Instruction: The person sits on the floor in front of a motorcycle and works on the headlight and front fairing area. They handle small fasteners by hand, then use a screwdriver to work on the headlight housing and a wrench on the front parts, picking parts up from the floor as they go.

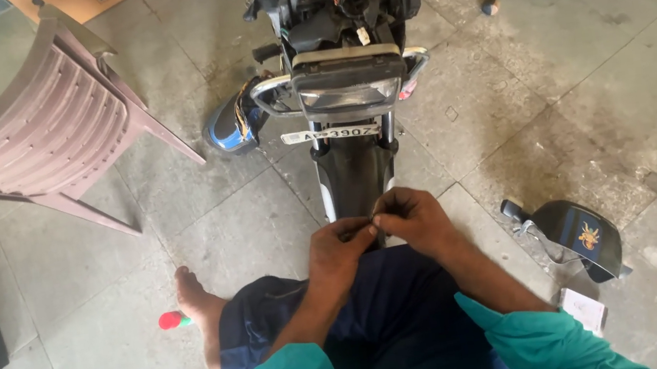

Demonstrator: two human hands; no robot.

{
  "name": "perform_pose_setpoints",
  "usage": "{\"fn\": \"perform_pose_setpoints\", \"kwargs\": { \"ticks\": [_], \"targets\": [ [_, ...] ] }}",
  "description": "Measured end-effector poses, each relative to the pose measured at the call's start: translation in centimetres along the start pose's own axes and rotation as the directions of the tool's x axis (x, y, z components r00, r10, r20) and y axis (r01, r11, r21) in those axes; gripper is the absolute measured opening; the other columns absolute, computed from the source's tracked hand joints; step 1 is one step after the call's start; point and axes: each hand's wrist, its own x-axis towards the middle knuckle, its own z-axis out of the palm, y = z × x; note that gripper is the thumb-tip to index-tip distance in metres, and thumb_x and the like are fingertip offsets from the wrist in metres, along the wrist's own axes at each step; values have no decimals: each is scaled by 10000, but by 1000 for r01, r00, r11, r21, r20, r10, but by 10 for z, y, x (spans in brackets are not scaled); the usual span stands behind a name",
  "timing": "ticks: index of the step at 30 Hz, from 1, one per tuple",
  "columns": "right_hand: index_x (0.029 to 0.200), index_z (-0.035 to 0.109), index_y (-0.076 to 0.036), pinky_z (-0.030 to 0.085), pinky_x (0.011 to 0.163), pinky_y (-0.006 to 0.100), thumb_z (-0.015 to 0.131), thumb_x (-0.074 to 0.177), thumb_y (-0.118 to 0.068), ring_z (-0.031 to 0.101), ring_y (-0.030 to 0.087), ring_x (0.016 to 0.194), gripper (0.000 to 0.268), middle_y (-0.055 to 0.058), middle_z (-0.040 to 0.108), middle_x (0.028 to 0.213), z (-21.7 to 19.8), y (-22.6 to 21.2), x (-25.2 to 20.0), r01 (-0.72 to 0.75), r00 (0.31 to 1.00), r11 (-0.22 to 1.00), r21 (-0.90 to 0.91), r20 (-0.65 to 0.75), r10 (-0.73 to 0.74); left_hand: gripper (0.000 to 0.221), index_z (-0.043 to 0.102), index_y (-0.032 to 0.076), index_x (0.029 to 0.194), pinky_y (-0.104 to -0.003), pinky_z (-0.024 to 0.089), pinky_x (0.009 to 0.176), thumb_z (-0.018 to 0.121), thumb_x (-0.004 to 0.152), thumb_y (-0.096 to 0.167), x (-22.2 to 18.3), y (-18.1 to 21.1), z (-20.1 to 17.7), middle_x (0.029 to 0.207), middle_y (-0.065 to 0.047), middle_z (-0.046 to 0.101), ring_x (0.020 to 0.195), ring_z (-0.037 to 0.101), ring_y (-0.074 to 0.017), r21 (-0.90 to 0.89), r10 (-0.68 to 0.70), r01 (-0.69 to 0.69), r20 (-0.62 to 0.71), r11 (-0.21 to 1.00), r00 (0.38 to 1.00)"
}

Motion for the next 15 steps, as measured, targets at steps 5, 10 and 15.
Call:
{"fn": "perform_pose_setpoints", "kwargs": {
  "ticks": [5,10,15],
  "targets": [
    [919,672,-16,578,702,241,690,864,21,697,92,794,68,35,727,868,11,-17,-7,1,998,992,-128,-57,-8,323,761,-61,1103,-258,613,751,758,872,163,-1,-8,1,948,-167,794,823,760,-187,42,46,-46,5,998,999],
    [885,681,-26,565,614,240,726,833,-15,680,87,696,69,32,722,793,20,-25,-7,-141,983,948,-287,-155,99,309,763,-36,1117,-244,603,711,768,876,156,5,-28,1,936,-134,798,794,746,-154,125,185,-178,-53,976,981],
    [868,658,-7,529,549,245,717,797,-25,638,87,634,94,43,690,765,21,-16,-6,-68,982,970,-233,-187,24,231,786,-11,1055,-238,594,638,761,879,136,6,-20,3,859,-100,791,700,726,-124,309,311,-267,-103,913,945]
  ]
}}
